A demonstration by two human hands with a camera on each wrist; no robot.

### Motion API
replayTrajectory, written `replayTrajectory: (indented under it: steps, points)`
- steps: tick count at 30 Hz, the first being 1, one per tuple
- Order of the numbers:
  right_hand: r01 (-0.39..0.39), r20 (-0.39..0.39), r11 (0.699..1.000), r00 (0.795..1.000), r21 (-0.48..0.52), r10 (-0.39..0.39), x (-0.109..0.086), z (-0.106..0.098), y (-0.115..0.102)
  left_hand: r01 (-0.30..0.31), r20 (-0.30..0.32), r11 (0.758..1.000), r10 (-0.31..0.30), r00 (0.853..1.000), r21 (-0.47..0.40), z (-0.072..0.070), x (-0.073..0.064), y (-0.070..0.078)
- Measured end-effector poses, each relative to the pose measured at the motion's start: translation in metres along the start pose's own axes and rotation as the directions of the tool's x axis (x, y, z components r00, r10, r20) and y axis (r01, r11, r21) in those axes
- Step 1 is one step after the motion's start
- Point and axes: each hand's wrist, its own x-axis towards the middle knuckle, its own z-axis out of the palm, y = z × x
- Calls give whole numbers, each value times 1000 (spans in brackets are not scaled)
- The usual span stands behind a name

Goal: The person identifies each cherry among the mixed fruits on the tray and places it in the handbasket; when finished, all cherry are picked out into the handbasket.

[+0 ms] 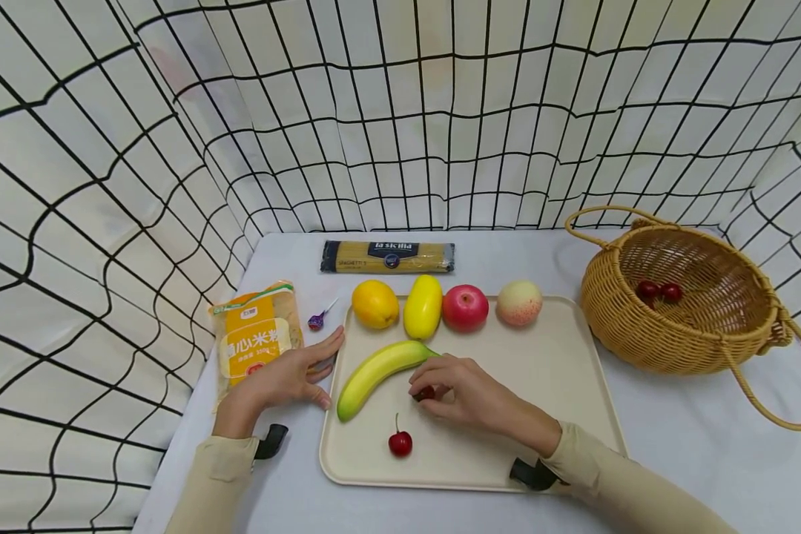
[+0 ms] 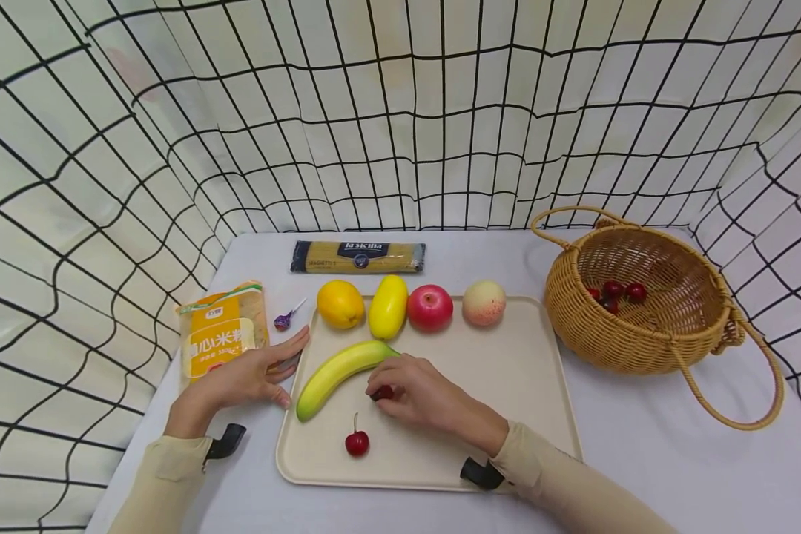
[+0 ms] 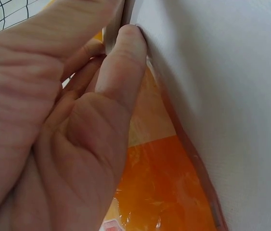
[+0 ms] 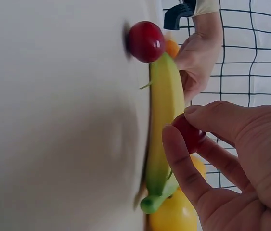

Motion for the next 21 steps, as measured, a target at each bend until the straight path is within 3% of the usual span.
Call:
replayTrajectory:
  steps: [10,21]
  points:
    - [70,2,996,998,-49,-70,11,-18,-13,-8,3,1000,8,1000,-2,1,3,3]
    - [90,-5,995,996,-50,-90,17,-42,-19,1,2,1000,-1,1000,-13,0,0,3]
